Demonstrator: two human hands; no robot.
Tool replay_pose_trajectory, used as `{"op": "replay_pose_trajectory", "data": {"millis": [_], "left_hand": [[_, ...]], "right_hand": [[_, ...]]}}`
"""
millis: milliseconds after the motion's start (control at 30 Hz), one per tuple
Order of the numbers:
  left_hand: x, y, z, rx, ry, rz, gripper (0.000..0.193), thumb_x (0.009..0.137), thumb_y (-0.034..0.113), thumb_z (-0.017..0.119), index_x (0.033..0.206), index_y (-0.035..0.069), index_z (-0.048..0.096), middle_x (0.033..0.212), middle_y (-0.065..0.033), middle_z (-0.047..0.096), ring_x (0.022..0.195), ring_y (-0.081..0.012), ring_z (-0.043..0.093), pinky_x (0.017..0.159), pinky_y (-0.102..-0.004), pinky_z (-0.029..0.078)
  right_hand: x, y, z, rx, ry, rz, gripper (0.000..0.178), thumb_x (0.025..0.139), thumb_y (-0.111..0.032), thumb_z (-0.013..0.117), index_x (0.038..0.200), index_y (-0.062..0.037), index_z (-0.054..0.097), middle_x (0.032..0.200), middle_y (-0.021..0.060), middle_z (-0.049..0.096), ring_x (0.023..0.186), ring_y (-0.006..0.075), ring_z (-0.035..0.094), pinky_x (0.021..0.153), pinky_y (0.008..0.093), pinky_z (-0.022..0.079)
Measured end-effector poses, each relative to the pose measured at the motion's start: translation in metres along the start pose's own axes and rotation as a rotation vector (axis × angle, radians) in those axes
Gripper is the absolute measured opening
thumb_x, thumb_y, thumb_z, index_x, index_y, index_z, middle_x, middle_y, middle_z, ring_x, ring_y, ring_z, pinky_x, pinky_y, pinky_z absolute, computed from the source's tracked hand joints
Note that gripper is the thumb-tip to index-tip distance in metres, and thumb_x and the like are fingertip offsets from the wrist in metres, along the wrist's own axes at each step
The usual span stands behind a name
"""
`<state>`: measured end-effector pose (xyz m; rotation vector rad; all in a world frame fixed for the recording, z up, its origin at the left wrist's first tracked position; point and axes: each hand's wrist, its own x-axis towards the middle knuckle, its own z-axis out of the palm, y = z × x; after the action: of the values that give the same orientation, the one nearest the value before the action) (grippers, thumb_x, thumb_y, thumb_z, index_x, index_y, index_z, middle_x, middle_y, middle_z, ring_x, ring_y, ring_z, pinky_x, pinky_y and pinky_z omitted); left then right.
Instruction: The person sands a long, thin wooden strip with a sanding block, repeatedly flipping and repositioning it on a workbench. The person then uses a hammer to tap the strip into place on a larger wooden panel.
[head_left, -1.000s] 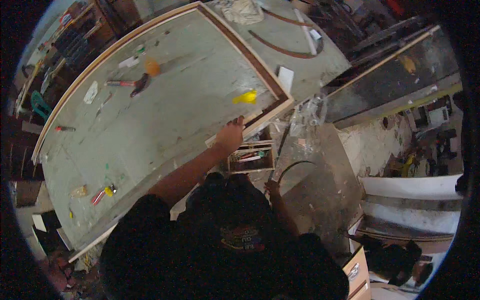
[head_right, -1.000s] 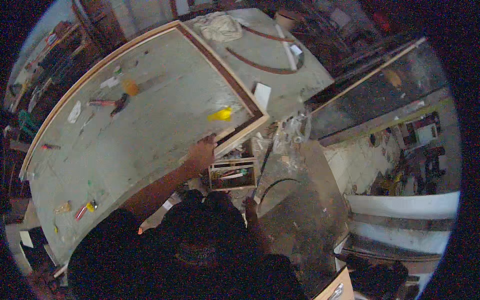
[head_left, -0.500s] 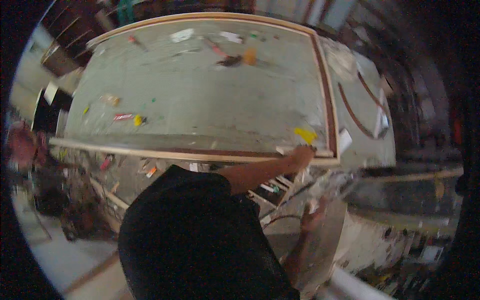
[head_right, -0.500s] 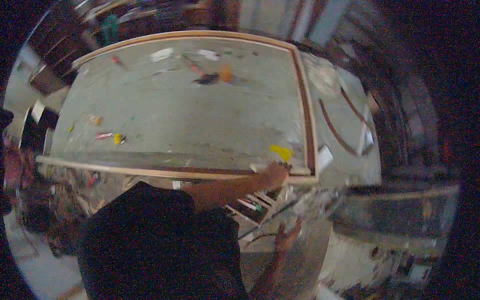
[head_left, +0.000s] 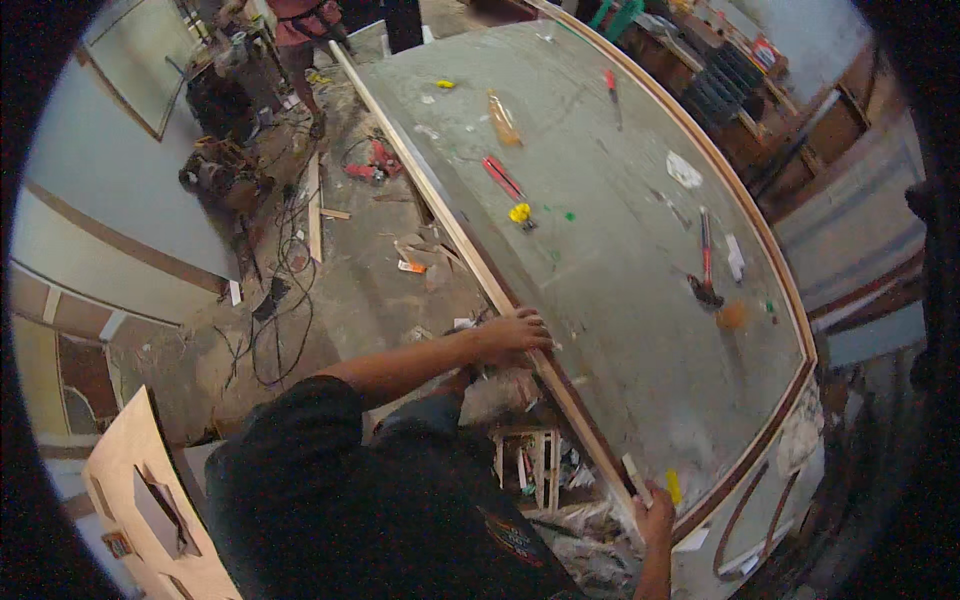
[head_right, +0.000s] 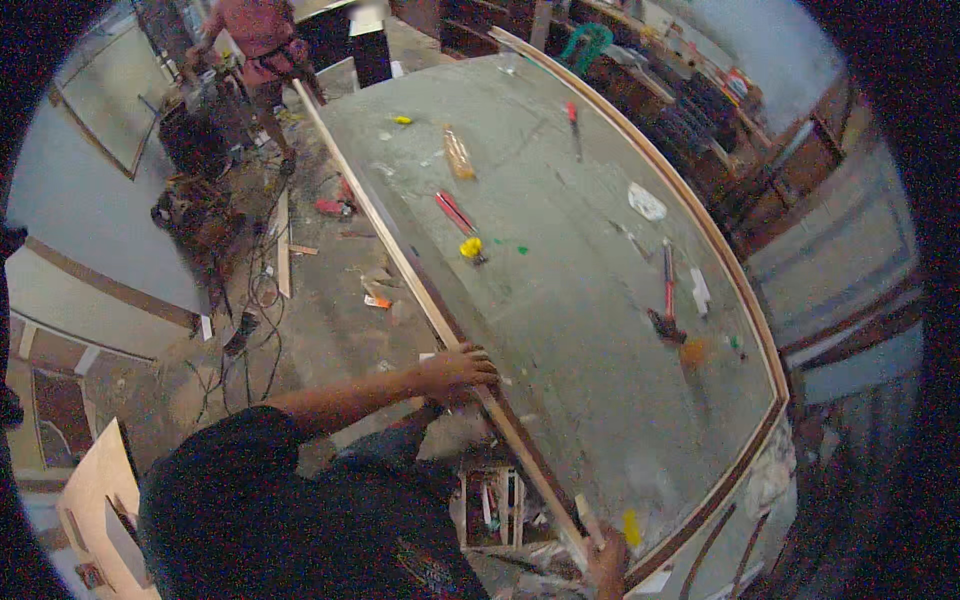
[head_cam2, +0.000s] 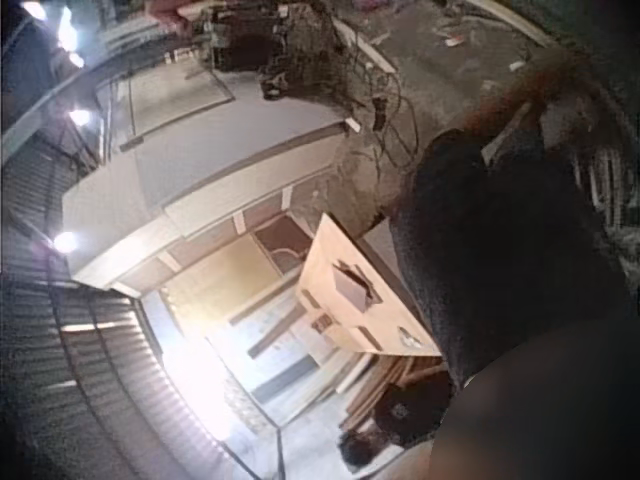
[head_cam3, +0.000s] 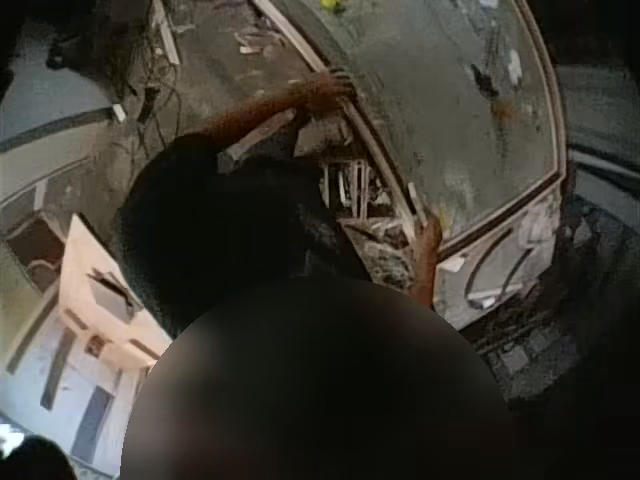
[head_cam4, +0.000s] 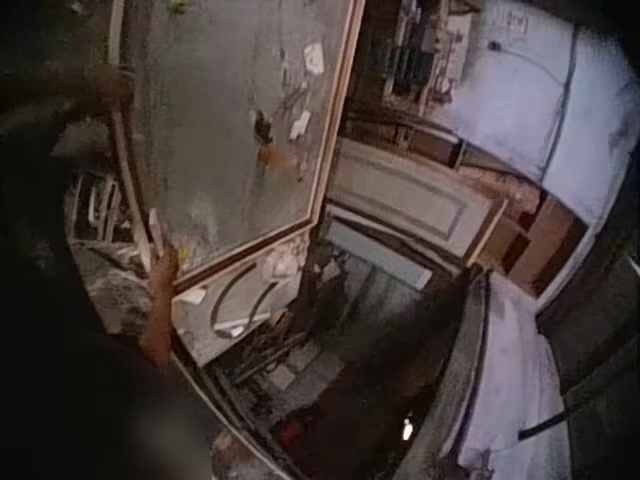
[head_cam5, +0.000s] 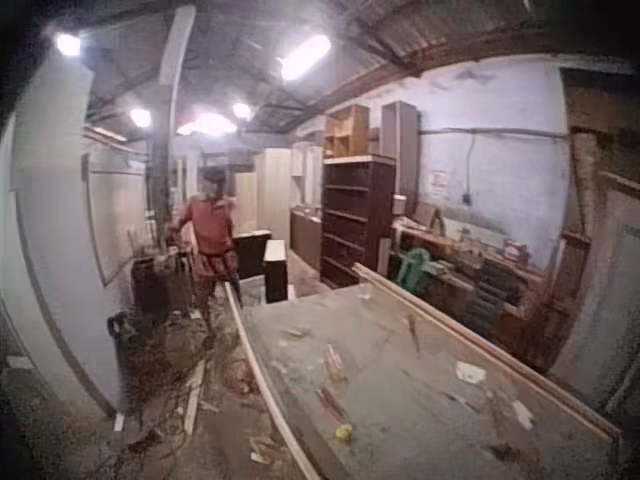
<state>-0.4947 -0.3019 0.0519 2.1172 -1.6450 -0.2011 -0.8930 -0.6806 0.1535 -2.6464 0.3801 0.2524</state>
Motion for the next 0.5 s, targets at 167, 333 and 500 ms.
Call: {"op": "replay_pose_trajectory", "data": {"millis": [167,333,500], "left_hand": [[-0.042,-0.088,-0.025,0.109,0.106,-0.168,0.065,0.072,0.041,0.083,0.128,0.016,0.063,0.127,-0.0032,0.062,0.130,-0.0282,0.048,0.116,-0.0553,0.028],[-0.044,-0.094,0.008,-0.033,0.170,-0.303,0.090,0.071,0.032,0.084,0.150,0.016,0.043,0.144,-0.0041,0.052,0.138,-0.0322,0.042,0.120,-0.0528,0.027],[-0.062,-0.089,0.016,-0.079,0.595,-0.355,0.114,0.067,0.043,0.087,0.159,0.013,0.028,0.161,-0.0140,0.029,0.150,-0.0395,0.026,0.122,-0.0566,0.022]], "right_hand": [[0.075,-0.076,0.017,-0.164,-0.108,0.045,0.045,0.086,-0.027,0.076,0.125,-0.0061,0.067,0.113,0.0225,0.068,0.107,0.0427,0.064,0.090,0.0493,0.052],[0.187,-0.165,0.045,0.001,-0.268,0.004,0.048,0.089,-0.035,0.071,0.123,-0.0023,0.065,0.114,0.0231,0.067,0.108,0.0443,0.064,0.091,0.0504,0.052],[0.286,-0.224,0.075,0.121,-0.340,-0.208,0.055,0.094,-0.041,0.067,0.130,-0.0003,0.060,0.118,0.0214,0.067,0.108,0.0378,0.066,0.093,0.0469,0.051]]}}
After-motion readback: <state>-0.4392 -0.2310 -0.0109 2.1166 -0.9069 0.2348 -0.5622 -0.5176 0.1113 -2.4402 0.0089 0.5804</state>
